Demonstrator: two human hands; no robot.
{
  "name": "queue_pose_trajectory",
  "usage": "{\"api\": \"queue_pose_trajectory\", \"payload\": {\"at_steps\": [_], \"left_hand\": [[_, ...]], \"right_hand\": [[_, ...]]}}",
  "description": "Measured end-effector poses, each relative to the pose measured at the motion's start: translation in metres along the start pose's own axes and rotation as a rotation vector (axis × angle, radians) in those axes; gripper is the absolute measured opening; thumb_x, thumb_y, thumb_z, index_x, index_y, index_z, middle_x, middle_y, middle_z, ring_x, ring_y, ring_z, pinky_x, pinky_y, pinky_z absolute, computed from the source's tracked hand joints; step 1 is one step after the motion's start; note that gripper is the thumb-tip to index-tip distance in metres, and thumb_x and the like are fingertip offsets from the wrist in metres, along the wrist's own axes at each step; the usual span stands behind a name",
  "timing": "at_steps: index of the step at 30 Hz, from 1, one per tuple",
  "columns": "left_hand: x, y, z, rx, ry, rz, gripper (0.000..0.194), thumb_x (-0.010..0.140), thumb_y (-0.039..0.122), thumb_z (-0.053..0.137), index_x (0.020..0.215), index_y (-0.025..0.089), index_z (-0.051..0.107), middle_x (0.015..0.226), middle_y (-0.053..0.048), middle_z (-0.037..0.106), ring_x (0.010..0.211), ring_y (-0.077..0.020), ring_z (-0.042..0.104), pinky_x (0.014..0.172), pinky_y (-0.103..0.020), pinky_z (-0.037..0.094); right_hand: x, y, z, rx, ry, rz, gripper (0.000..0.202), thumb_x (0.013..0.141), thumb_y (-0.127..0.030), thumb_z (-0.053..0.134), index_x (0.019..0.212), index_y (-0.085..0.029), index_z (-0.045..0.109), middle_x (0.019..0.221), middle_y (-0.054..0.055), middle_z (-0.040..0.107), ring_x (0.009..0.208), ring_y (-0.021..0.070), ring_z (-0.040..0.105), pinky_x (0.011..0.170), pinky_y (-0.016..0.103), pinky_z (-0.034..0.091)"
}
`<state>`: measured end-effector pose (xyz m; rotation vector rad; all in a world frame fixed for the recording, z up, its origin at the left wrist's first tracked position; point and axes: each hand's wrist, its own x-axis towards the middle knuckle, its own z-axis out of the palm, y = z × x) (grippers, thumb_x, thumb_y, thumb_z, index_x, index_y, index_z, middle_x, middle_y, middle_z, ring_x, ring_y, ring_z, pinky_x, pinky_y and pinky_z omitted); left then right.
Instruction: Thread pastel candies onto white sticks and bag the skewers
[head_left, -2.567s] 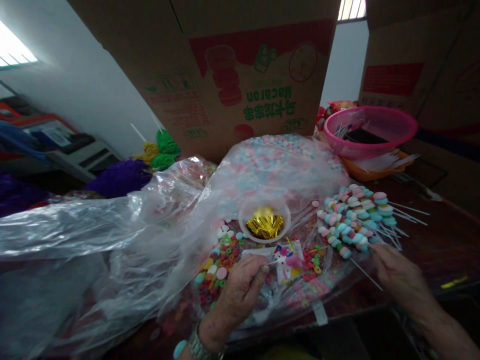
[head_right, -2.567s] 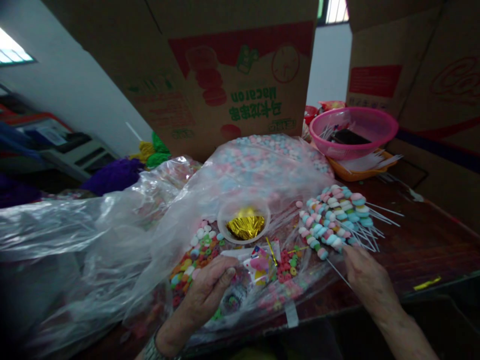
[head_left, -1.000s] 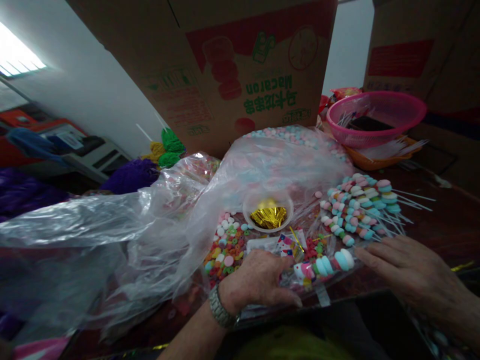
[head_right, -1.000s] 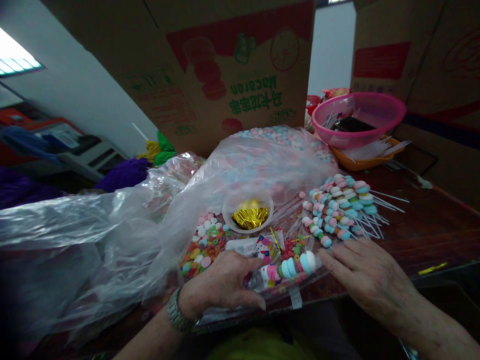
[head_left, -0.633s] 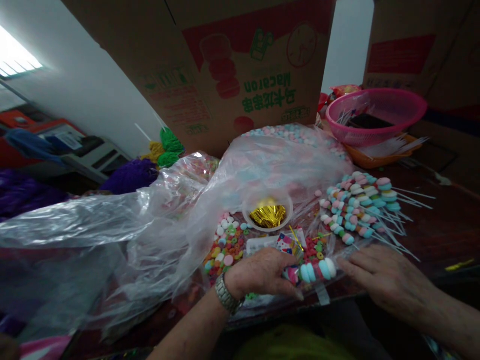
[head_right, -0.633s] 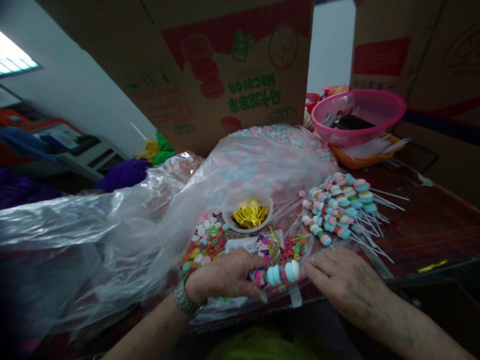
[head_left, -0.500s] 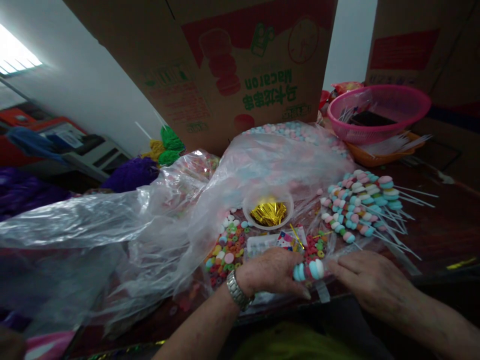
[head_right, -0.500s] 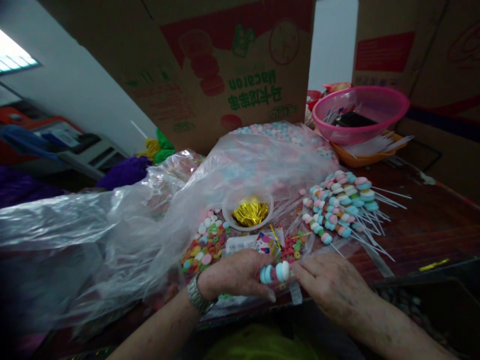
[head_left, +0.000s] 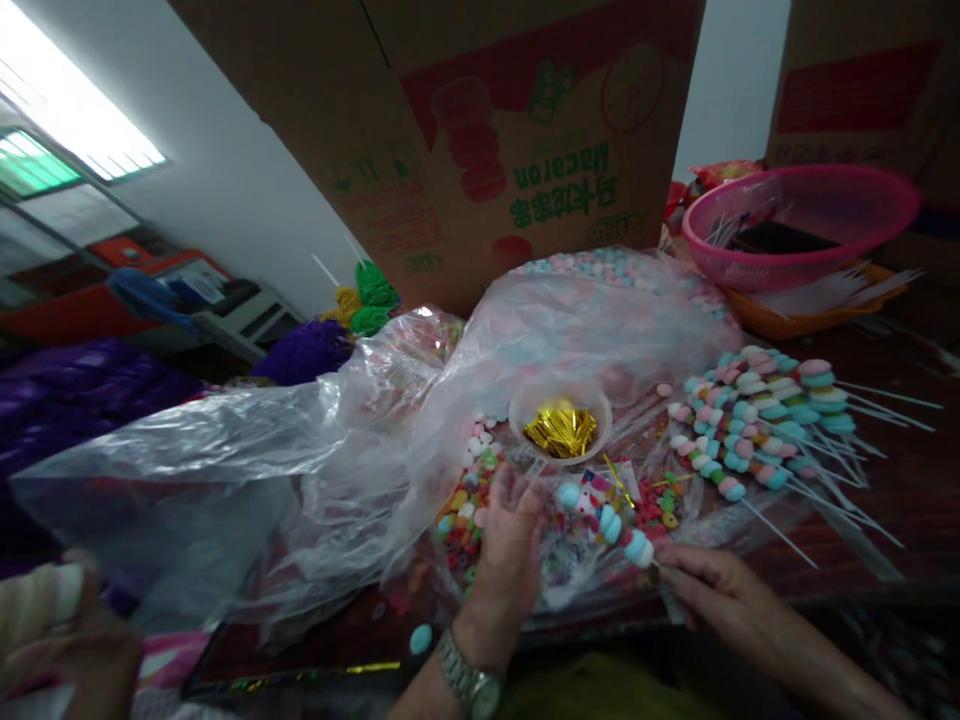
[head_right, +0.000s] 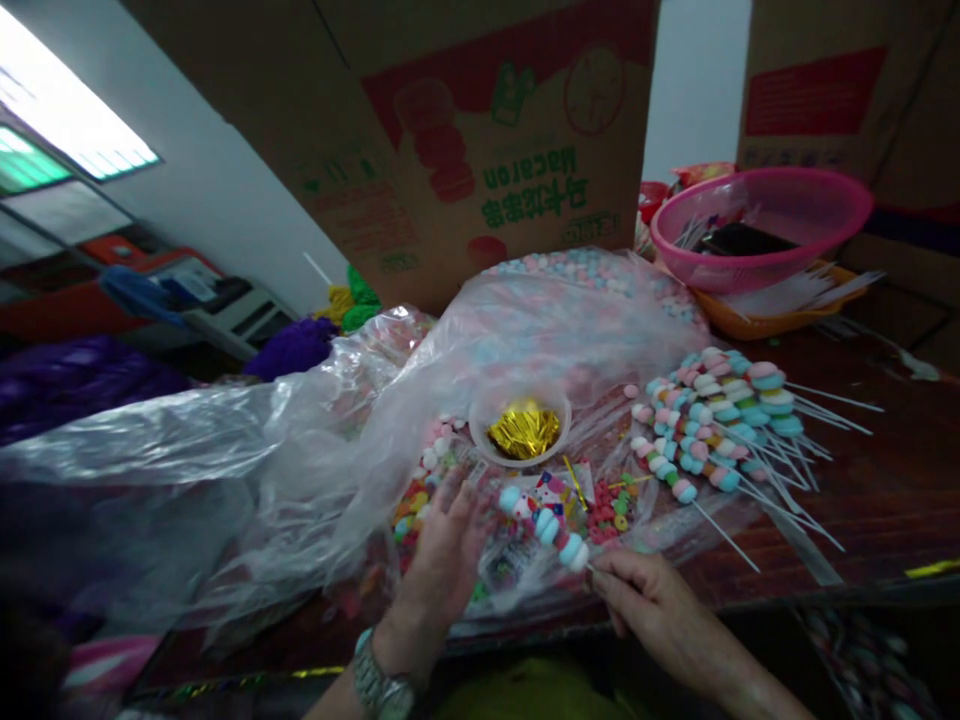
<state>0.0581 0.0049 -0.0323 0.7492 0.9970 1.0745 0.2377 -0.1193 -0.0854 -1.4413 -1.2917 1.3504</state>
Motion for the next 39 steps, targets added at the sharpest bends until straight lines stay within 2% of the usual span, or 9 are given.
{"api": "queue_pose_trajectory", "payload": {"at_steps": [2, 6, 9, 12, 15, 21, 26, 31, 39], "left_hand": [[0.001, -0.007, 0.003, -0.18, -0.144, -0.242, 0.046, 0.067, 0.037, 0.074, 0.104, 0.019, 0.052, 0.093, -0.006, 0.063, 0.08, -0.0188, 0.063, 0.073, -0.033, 0.05], [0.003, -0.006, 0.015, -0.36, -0.197, -0.266, 0.037, 0.067, 0.024, 0.074, 0.1, 0.019, 0.057, 0.058, 0.006, 0.054, 0.052, -0.0099, 0.055, 0.067, -0.03, 0.05], [0.006, 0.0, 0.019, -0.399, -0.164, -0.272, 0.026, 0.067, 0.027, 0.074, 0.086, 0.018, 0.06, 0.048, 0.01, 0.043, 0.043, -0.0057, 0.045, 0.06, -0.026, 0.048], [0.01, 0.007, 0.019, -0.445, -0.113, -0.267, 0.025, 0.067, 0.032, 0.075, 0.077, 0.017, 0.058, 0.046, 0.01, 0.04, 0.042, -0.0051, 0.042, 0.058, -0.024, 0.047], [0.013, 0.011, 0.019, -0.488, -0.135, -0.215, 0.03, 0.068, 0.038, 0.074, 0.081, 0.017, 0.058, 0.046, 0.009, 0.043, 0.044, -0.0066, 0.044, 0.057, -0.024, 0.047], [0.012, 0.01, 0.022, -0.489, -0.2, -0.174, 0.04, 0.071, 0.052, 0.067, 0.089, 0.017, 0.058, 0.049, 0.008, 0.047, 0.045, -0.0083, 0.047, 0.064, -0.029, 0.05], [0.005, 0.001, 0.025, -0.422, -0.272, -0.144, 0.046, 0.072, 0.059, 0.061, 0.091, 0.017, 0.057, 0.049, 0.006, 0.049, 0.047, -0.0102, 0.05, 0.066, -0.03, 0.05], [-0.006, -0.015, 0.029, -0.31, -0.261, -0.174, 0.042, 0.07, 0.055, 0.066, 0.079, 0.016, 0.057, 0.045, 0.005, 0.05, 0.045, -0.0097, 0.05, 0.064, -0.028, 0.047], [-0.005, -0.02, 0.022, -0.238, -0.205, -0.125, 0.035, 0.062, 0.041, 0.077, 0.066, 0.016, 0.053, 0.044, 0.005, 0.049, 0.046, -0.0105, 0.049, 0.061, -0.026, 0.044]], "right_hand": [[0.001, -0.01, 0.009, 0.052, -0.115, 0.046, 0.045, 0.089, -0.053, 0.04, 0.063, -0.017, 0.047, 0.053, -0.003, 0.045, 0.049, 0.0097, 0.038, 0.047, 0.02, 0.028], [0.003, -0.021, 0.026, 0.029, -0.201, 0.102, 0.044, 0.091, -0.053, 0.034, 0.069, -0.018, 0.05, 0.047, -0.004, 0.046, 0.04, 0.0092, 0.035, 0.039, 0.019, 0.027], [0.005, -0.01, 0.034, -0.303, 0.057, -0.23, 0.036, 0.094, -0.033, 0.033, 0.072, -0.018, 0.057, 0.061, 0.003, 0.06, 0.058, 0.0147, 0.056, 0.055, 0.022, 0.046], [0.007, 0.01, 0.037, -0.636, 0.345, -0.566, 0.029, 0.089, -0.015, 0.034, 0.102, -0.015, 0.061, 0.086, 0.011, 0.068, 0.077, 0.019, 0.065, 0.068, 0.027, 0.053], [0.008, 0.018, 0.038, -0.791, 0.486, -0.65, 0.033, 0.087, -0.008, 0.035, 0.11, -0.013, 0.059, 0.094, 0.013, 0.068, 0.081, 0.02, 0.066, 0.072, 0.029, 0.054], [0.011, -0.008, 0.038, -0.572, 0.334, -0.581, 0.028, 0.09, -0.013, 0.034, 0.103, -0.016, 0.058, 0.086, 0.009, 0.068, 0.076, 0.0181, 0.065, 0.064, 0.024, 0.052], [0.014, -0.028, 0.041, -0.142, 0.046, -0.189, 0.04, 0.094, -0.039, 0.034, 0.063, -0.018, 0.05, 0.058, 0.001, 0.055, 0.057, 0.013, 0.054, 0.052, 0.02, 0.042], [0.026, -0.03, 0.051, 0.349, -0.1, 0.151, 0.049, 0.083, -0.063, 0.038, 0.06, -0.02, 0.043, 0.039, -0.01, 0.029, 0.031, 0.0065, 0.019, 0.032, 0.019, 0.014], [0.019, -0.018, 0.055, -0.172, 0.148, -0.193, 0.038, 0.092, -0.043, 0.036, 0.07, -0.018, 0.054, 0.06, 0.001, 0.054, 0.058, 0.0151, 0.051, 0.055, 0.023, 0.039]]}}
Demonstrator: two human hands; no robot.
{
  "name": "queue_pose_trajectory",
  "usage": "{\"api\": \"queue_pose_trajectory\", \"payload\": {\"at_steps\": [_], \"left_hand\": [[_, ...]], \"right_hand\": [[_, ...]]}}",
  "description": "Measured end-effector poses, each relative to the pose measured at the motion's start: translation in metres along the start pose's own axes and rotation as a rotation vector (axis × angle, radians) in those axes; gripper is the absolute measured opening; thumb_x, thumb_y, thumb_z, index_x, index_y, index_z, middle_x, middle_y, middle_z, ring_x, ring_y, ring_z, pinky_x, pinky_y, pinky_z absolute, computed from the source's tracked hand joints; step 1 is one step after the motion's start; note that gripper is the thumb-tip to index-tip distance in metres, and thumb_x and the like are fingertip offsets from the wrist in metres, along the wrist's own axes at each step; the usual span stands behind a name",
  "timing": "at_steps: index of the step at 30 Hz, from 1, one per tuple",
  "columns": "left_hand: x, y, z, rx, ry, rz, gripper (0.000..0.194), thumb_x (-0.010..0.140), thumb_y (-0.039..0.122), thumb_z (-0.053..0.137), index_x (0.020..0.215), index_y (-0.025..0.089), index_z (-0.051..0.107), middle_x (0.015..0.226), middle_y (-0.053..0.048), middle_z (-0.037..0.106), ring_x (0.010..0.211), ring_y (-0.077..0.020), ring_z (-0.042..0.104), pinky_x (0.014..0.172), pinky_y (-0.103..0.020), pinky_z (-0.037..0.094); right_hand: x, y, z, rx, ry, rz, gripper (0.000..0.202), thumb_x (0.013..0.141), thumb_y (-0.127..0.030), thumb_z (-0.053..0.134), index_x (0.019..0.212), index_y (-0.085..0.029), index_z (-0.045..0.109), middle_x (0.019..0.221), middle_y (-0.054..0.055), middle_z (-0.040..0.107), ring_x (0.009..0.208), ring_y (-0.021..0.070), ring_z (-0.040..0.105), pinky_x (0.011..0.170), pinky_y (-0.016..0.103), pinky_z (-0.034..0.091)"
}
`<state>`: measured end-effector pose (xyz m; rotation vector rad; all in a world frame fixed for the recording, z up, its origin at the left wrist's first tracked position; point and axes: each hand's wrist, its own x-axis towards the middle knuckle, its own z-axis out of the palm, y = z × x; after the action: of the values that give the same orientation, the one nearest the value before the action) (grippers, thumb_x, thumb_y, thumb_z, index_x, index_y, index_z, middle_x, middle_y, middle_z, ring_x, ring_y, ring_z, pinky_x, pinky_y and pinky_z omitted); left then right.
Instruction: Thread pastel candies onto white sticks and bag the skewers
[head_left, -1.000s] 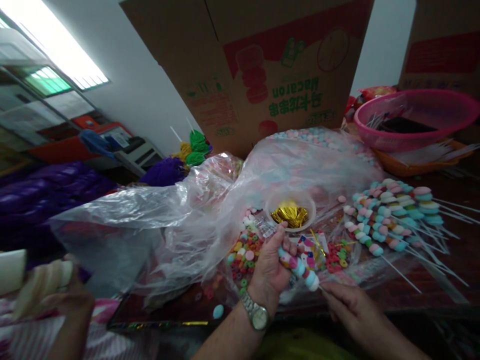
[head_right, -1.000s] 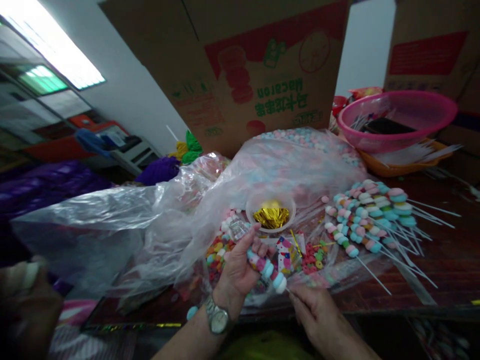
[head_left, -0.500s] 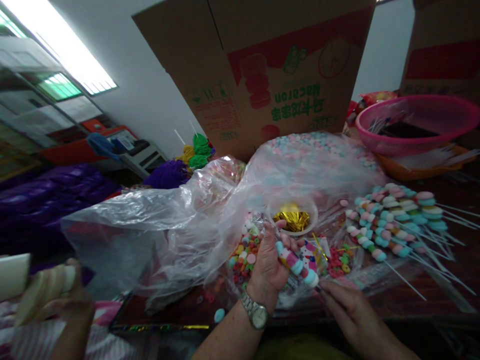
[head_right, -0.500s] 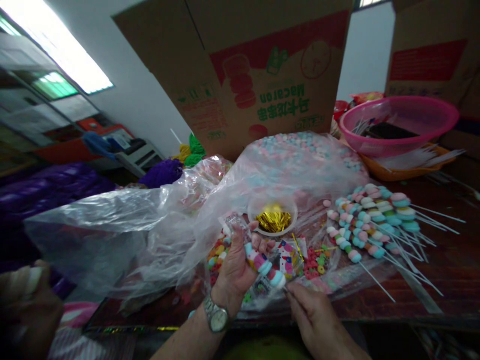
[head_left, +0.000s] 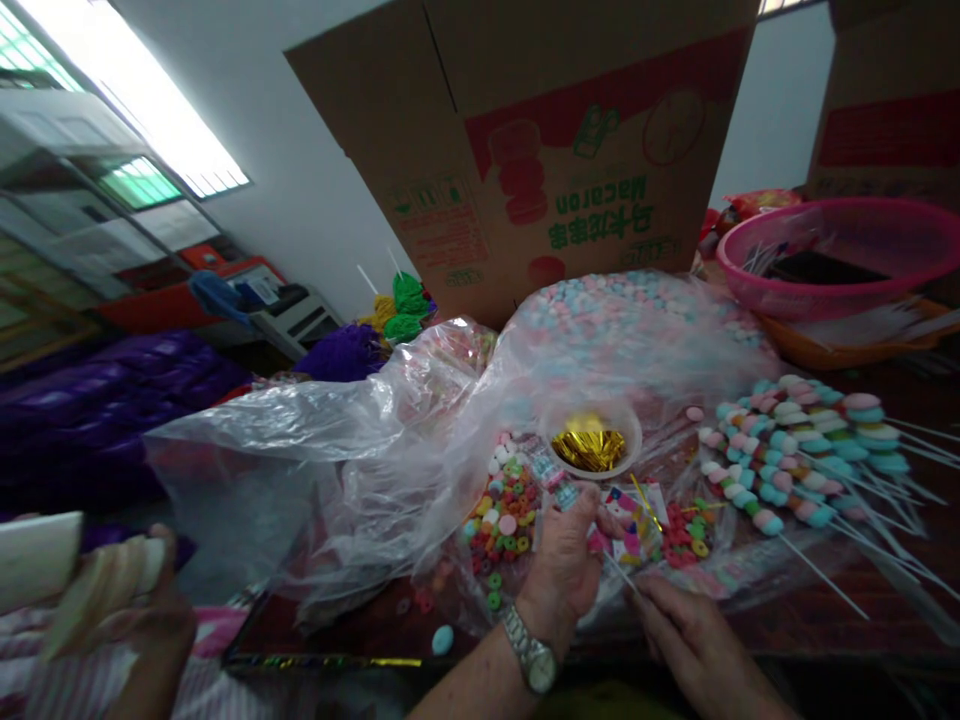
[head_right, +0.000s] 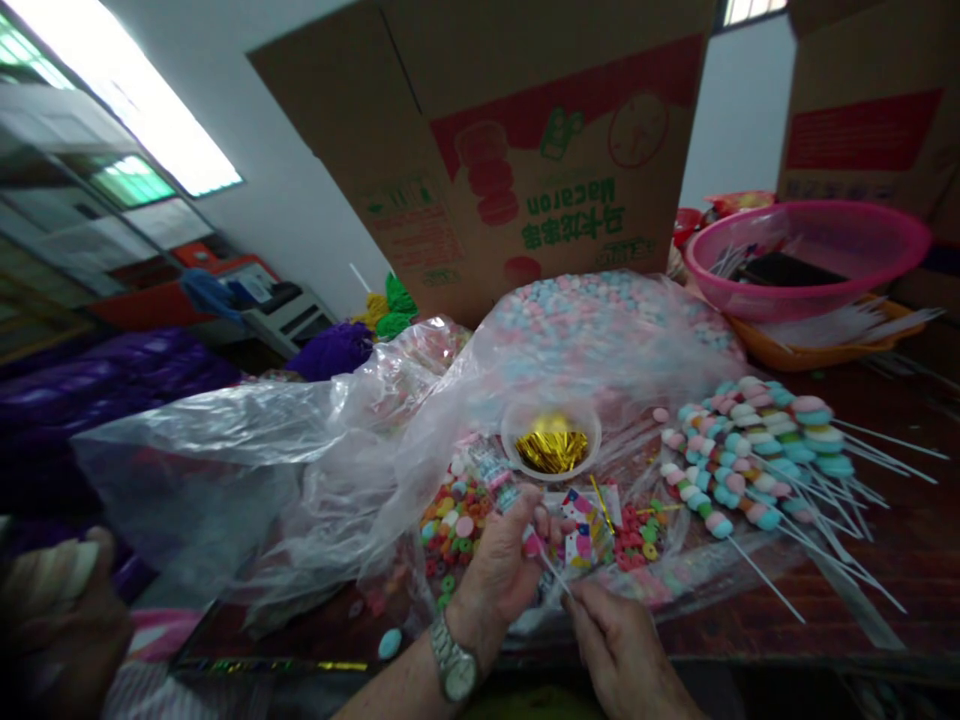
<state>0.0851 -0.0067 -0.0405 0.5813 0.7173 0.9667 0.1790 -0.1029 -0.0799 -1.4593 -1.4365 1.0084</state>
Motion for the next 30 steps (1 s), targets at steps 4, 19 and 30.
{"api": "queue_pose_trajectory", "payload": {"at_steps": [4, 19, 30], "left_hand": [[-0.009, -0.024, -0.001, 0.116, 0.013, -0.097, 0.039, 0.067, 0.05, 0.069, 0.062, 0.016, 0.052, 0.049, 0.003, 0.051, 0.05, -0.0112, 0.049, 0.061, -0.026, 0.043], [-0.035, 0.079, -0.021, 1.939, -0.162, 0.872, 0.044, 0.079, 0.049, 0.057, 0.111, 0.019, 0.059, 0.11, -0.013, 0.061, 0.104, -0.0329, 0.052, 0.092, -0.052, 0.035], [-0.03, 0.022, -0.031, 1.63, -0.535, 0.289, 0.025, 0.092, 0.035, 0.037, 0.1, 0.017, 0.052, 0.09, -0.005, 0.063, 0.082, -0.0183, 0.058, 0.074, -0.028, 0.044]], "right_hand": [[0.006, -0.004, 0.008, 0.024, 0.122, -0.071, 0.034, 0.091, -0.039, 0.035, 0.078, -0.017, 0.058, 0.07, 0.006, 0.062, 0.063, 0.0177, 0.056, 0.059, 0.025, 0.044], [0.003, -0.011, -0.041, -0.102, -0.018, -0.103, 0.033, 0.094, -0.037, 0.036, 0.075, -0.02, 0.056, 0.063, -0.001, 0.055, 0.058, 0.014, 0.051, 0.053, 0.022, 0.039], [0.022, -0.014, -0.073, -0.794, 0.155, -0.594, 0.025, 0.091, -0.02, 0.037, 0.089, -0.019, 0.062, 0.076, 0.006, 0.061, 0.072, 0.0213, 0.052, 0.068, 0.035, 0.033]]}}
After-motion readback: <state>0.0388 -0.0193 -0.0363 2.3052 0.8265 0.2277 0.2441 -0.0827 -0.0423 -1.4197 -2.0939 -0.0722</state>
